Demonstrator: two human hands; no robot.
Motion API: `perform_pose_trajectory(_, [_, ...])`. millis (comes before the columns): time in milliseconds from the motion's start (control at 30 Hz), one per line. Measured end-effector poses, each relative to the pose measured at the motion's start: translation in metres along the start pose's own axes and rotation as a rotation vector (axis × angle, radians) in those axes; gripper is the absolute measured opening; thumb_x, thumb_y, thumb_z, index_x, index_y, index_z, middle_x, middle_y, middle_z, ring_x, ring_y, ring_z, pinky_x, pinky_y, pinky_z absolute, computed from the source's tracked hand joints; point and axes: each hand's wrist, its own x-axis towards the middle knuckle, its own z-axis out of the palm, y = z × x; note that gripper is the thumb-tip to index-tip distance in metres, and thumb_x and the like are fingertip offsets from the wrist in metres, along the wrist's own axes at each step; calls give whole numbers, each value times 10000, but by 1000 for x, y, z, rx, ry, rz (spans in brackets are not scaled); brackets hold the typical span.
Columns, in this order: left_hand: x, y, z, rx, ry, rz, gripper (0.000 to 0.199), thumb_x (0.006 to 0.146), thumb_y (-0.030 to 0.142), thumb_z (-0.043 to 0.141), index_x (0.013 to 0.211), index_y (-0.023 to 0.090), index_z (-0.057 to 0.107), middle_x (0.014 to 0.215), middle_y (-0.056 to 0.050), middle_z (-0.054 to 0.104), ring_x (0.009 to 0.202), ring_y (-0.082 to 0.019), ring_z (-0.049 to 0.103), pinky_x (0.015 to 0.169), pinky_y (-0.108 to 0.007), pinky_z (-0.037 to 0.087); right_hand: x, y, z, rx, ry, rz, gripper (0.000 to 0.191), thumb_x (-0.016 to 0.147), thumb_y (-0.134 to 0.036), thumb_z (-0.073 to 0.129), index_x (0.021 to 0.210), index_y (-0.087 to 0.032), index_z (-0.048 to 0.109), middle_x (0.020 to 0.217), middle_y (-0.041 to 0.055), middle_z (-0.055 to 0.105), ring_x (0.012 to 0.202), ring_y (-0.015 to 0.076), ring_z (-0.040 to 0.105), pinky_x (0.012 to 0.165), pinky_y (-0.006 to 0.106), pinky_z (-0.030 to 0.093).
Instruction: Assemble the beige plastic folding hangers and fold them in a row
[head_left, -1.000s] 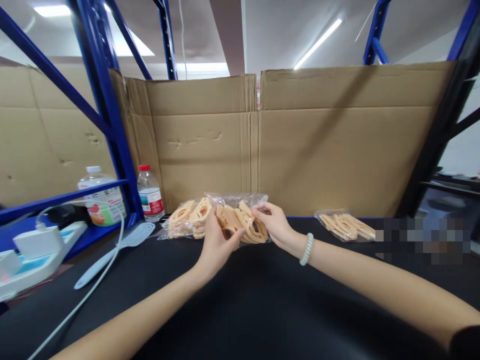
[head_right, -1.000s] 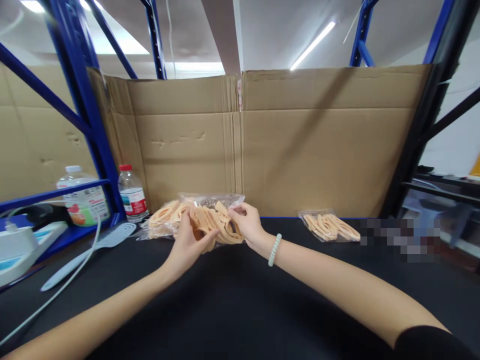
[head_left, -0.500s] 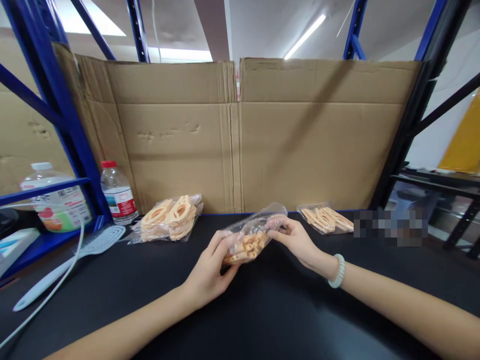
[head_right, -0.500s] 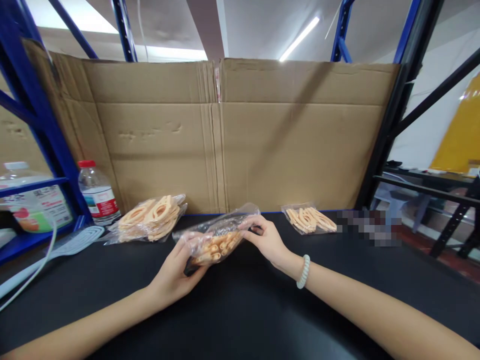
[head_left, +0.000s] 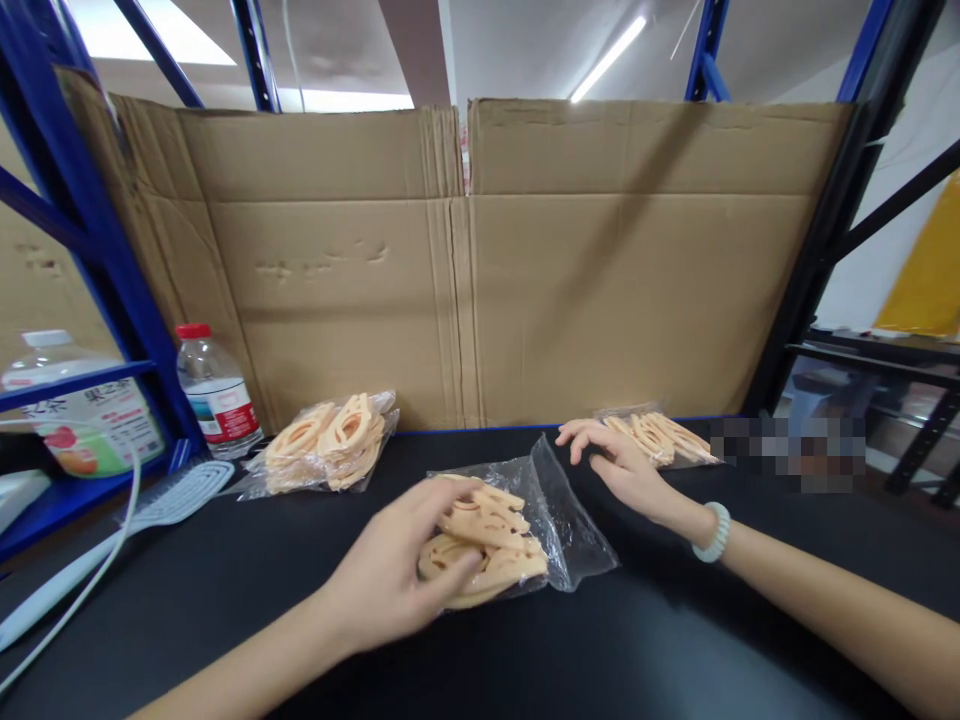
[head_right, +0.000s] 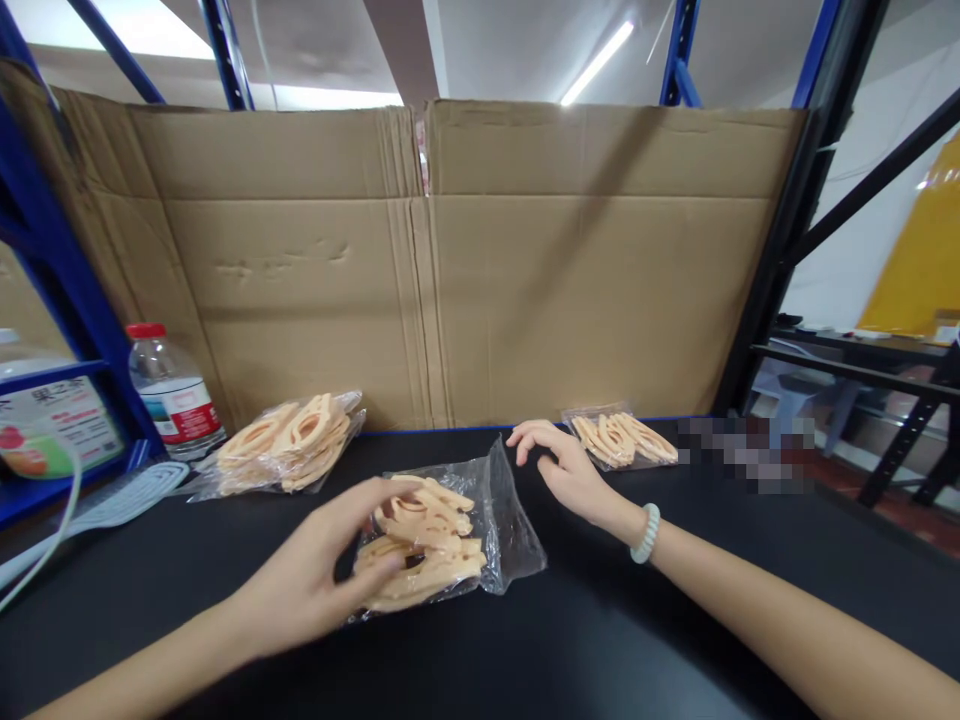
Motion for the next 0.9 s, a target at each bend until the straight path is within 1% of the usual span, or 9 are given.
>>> perform_pose_trajectory(67, [6,-15,-11,23,28,-261,278,847,400,484,1034,222,589,894,-62,680,812,-230,633,720,-330,499,-3,-17,-5,-75,-183,-77,327,777,-66,392,939,-236,619,1058,50,638,1051,203,561,967,413,397])
perform_pose_trajectory(100, [9,-25,-15,35,-15,-389,283,832,447,474,907,209,608,773,-45,669,711,-224,628,631,-311,480,-6,-25,-7,-141,-281,-102,345,806,-72,381,993,-243,615,1063,51,642,1037,201,567,971,413,396])
perform_pose_trajectory(167, [13,-43,-20,-40,-204,-627,364,773,536,476,697,196,581,630,-25,620,568,-205,595,536,-290,436,-10,-37,-10,-337,-440,-199,333,826,-84,404,999,-256,630,1001,41,659,981,200,579,1035,445,320])
perform_pose_trajectory(233, [15,-55,-20,-109,-290,-700,412,735,579,462,648,189,564,567,-5,575,447,-171,545,444,-264,395,-13,-41,-13,-518,-518,-282,293,817,-98,451,953,-261,653,914,33,664,923,206,579,1066,477,250])
perform_pose_trajectory(333, [15,-58,-16,-176,-335,-732,420,702,578,454,671,181,586,549,19,516,390,-140,489,368,-233,340,-15,-39,-14,-616,-554,-286,271,828,-100,453,929,-242,660,847,38,657,837,199,574,997,461,316])
perform_pose_trajectory(467, [14,-49,-10,-199,-358,-713,388,703,530,452,615,182,598,530,16,505,396,-132,456,379,-230,326,-17,-32,-10,-560,-591,-226,269,826,-75,450,907,-214,665,859,51,648,829,192,579,848,376,415])
perform_pose_trajectory(667, [14,-40,5,-171,-276,-598,258,691,387,482,536,199,565,569,-3,565,598,-183,537,540,-251,374,-19,-18,-4,-402,-570,-118,340,755,-5,450,874,-218,686,948,44,650,860,172,606,813,309,469])
perform_pose_trajectory(767, [18,-39,11,-212,-248,-577,243,685,383,478,547,195,547,555,6,543,586,-175,533,531,-247,386,-17,-13,-6,-359,-553,-64,365,744,16,430,849,-213,693,926,35,656,832,155,615,798,287,484])
perform_pose_trajectory(900, [28,-37,13,-315,-189,-570,313,757,485,389,627,211,467,554,25,503,500,-147,526,450,-234,421,-13,-8,-11,-410,-524,-39,381,722,28,420,818,-201,709,870,33,667,815,155,620,796,284,481])
